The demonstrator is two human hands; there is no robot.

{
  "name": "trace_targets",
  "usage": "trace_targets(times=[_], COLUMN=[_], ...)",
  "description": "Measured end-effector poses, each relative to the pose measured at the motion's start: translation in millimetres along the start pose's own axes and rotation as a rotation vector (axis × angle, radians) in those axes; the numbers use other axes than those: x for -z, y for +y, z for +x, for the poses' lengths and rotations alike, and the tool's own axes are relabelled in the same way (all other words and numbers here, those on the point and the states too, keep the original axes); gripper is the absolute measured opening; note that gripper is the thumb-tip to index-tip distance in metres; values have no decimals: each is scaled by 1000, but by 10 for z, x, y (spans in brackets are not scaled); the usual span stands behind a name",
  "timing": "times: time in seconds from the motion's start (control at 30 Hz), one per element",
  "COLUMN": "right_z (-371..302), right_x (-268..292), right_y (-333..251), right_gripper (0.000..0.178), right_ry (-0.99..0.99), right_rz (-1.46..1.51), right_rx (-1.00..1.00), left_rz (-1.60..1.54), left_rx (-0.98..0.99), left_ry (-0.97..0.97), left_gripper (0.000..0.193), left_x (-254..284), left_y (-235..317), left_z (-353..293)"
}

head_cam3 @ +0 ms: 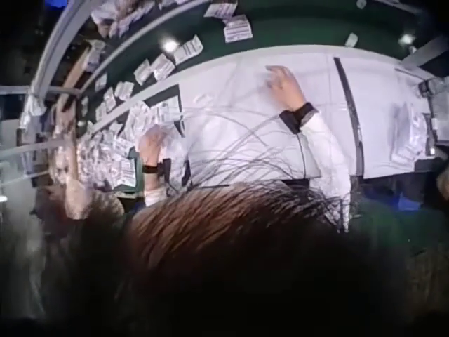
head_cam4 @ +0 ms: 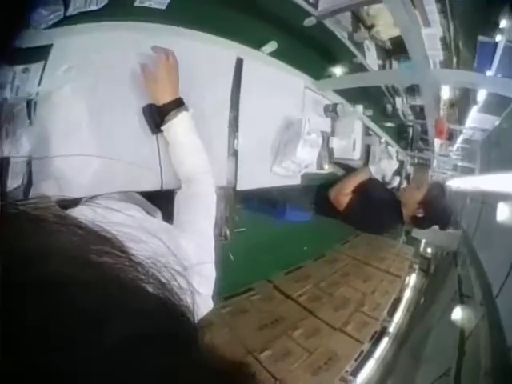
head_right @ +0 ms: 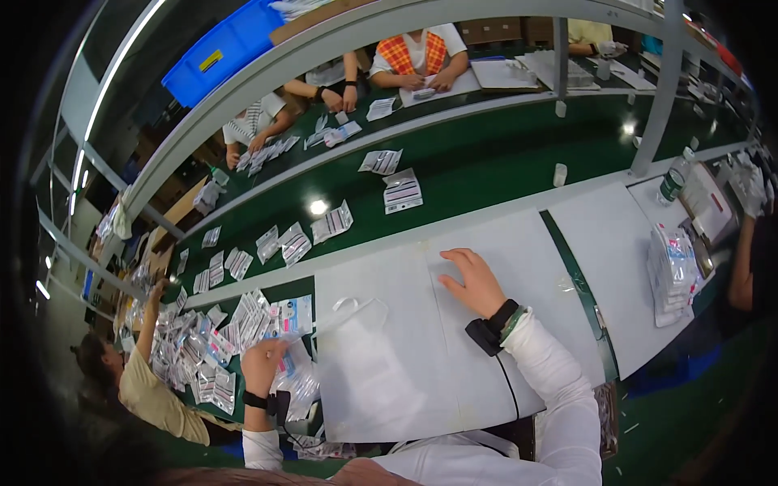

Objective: The person picks up a charger and a plastic bag, places the charger inside the bag, and seals it by hand. They then set the packaged charger aside and repeat the process.

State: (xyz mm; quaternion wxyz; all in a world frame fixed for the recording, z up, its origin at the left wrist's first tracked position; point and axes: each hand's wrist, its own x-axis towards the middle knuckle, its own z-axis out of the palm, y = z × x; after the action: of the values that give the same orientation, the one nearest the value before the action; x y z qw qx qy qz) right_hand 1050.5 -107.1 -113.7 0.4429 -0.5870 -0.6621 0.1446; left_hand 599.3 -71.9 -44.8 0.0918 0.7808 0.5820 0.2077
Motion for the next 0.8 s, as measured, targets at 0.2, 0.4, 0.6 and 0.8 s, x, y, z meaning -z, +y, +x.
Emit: trace_targets(times=[0.2,0.4,0.6,0.8], right_z=[-29,33,25,4], right_x=[37,122,105,129], right_y=[-48,14,282,168], right_gripper=[46,47,42,37], right_ry=[-193,-214,-148,91], right_rz=[507,366,-132,-486], right_rx=[-159,-289,-234,128], left_rz=[-617,-764,-257,-182], left_rx=[-127,-208,-781,-777], left_ry=[-204,-332,58,-492], left_gripper=[20,31,48,48], left_x=[-658,-1648,-1704,-1764], left_y=[1174,1829,2007,2208], left_z=[683,866,817,775])
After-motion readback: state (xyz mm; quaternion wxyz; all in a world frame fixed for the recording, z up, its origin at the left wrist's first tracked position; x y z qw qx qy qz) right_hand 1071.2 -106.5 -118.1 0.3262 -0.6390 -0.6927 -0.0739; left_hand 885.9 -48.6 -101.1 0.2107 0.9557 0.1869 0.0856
